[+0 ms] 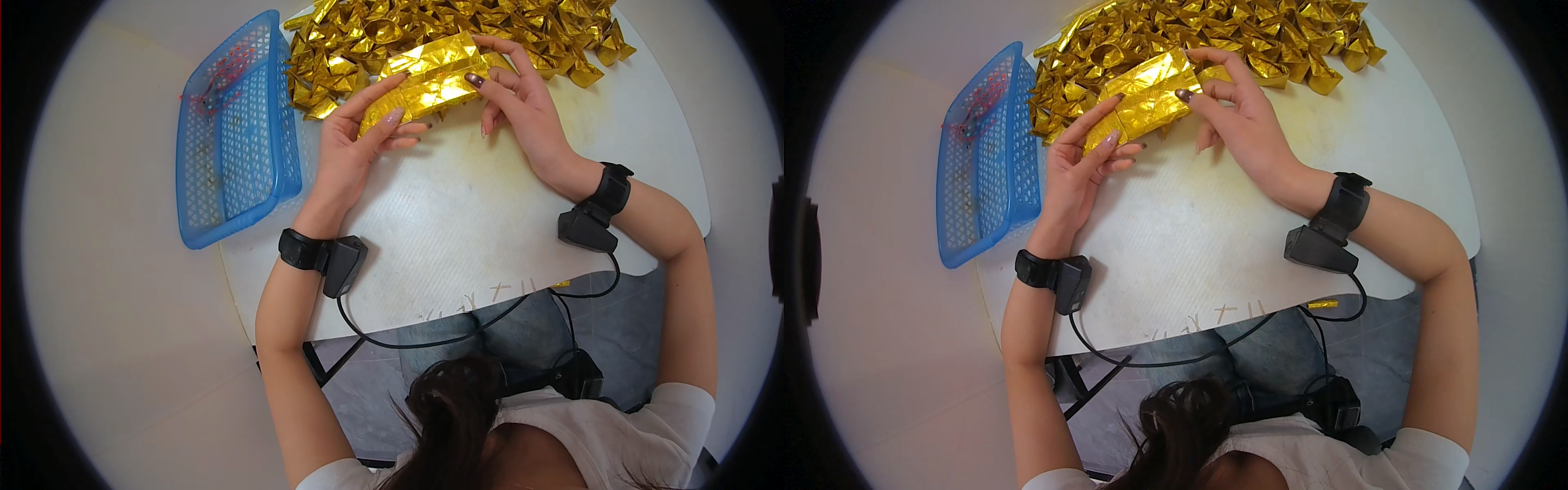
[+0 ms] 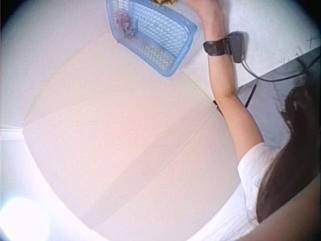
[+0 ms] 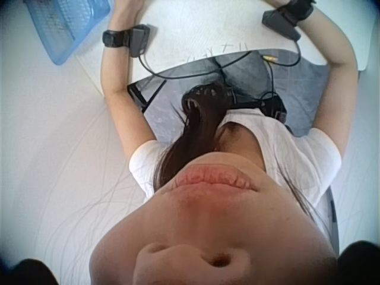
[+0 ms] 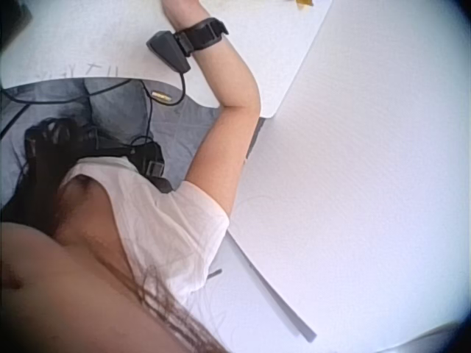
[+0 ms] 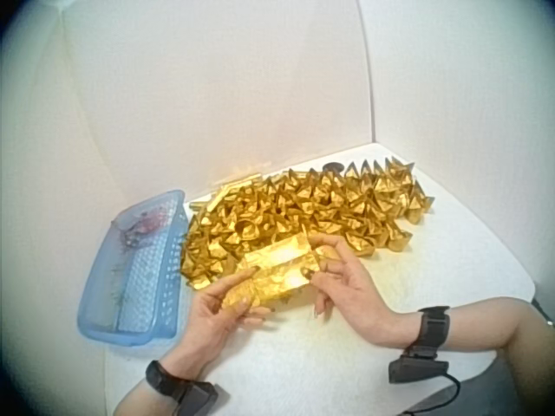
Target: Folding gold foil paper into traditional Chinese yuanbao ingots.
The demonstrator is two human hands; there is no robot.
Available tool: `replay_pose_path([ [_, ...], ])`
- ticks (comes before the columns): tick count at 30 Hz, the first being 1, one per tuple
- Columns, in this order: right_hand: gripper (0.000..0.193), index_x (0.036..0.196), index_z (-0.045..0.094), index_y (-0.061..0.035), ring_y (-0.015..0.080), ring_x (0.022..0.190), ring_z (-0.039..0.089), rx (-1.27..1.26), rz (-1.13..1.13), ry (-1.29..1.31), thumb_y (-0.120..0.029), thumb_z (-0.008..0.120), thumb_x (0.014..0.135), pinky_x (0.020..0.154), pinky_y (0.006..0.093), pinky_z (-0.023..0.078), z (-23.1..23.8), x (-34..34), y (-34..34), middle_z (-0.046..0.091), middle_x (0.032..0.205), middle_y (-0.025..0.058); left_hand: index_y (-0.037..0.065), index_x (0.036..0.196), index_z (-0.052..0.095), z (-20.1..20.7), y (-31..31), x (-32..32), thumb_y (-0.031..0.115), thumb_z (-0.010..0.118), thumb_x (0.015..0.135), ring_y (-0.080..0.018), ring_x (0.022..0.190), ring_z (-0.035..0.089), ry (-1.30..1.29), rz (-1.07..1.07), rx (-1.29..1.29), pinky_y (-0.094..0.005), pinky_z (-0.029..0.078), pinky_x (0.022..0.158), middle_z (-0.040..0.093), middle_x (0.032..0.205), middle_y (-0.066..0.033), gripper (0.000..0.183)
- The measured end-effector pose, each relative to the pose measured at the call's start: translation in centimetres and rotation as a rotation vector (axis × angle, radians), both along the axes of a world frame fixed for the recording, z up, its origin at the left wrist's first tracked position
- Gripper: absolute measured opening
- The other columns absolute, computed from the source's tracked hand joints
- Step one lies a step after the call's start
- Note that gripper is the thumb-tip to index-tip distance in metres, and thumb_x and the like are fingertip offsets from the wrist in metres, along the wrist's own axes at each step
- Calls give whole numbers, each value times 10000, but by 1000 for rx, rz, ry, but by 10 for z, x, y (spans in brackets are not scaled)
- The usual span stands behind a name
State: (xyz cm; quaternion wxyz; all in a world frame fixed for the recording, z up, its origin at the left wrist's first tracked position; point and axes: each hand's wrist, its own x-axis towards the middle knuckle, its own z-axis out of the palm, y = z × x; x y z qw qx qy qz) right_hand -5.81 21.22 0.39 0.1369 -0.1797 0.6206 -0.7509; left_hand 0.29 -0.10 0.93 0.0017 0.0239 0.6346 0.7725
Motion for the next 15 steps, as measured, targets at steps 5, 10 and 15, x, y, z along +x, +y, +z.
replay_pose_path([
  [5,507,1374,368,-158,38,553,485,13,34,79,-76,539,903,524,177,409,3,1,1,533,738,-23,-18,1323,443,4,1,1,-11,586,876,-214,887,672,-14,-35,-56,-234,571,698,482,1343,-131,470],
  [10,358,1257,558,-133,33,569,483,75,121,75,-101,537,901,544,169,430,-9,-5,2,550,730,-25,-5,1319,452,2,1,0,-17,611,855,-188,862,668,6,-10,-110,-225,559,704,508,1309,-120,491],
  [15,266,1147,633,-99,30,608,519,180,261,82,-135,539,901,544,171,432,-1,-1,2,606,768,-10,65,1315,483,3,1,-2,-31,676,794,-153,863,652,27,204,-149,-246,563,712,600,1155,-114,563],
])
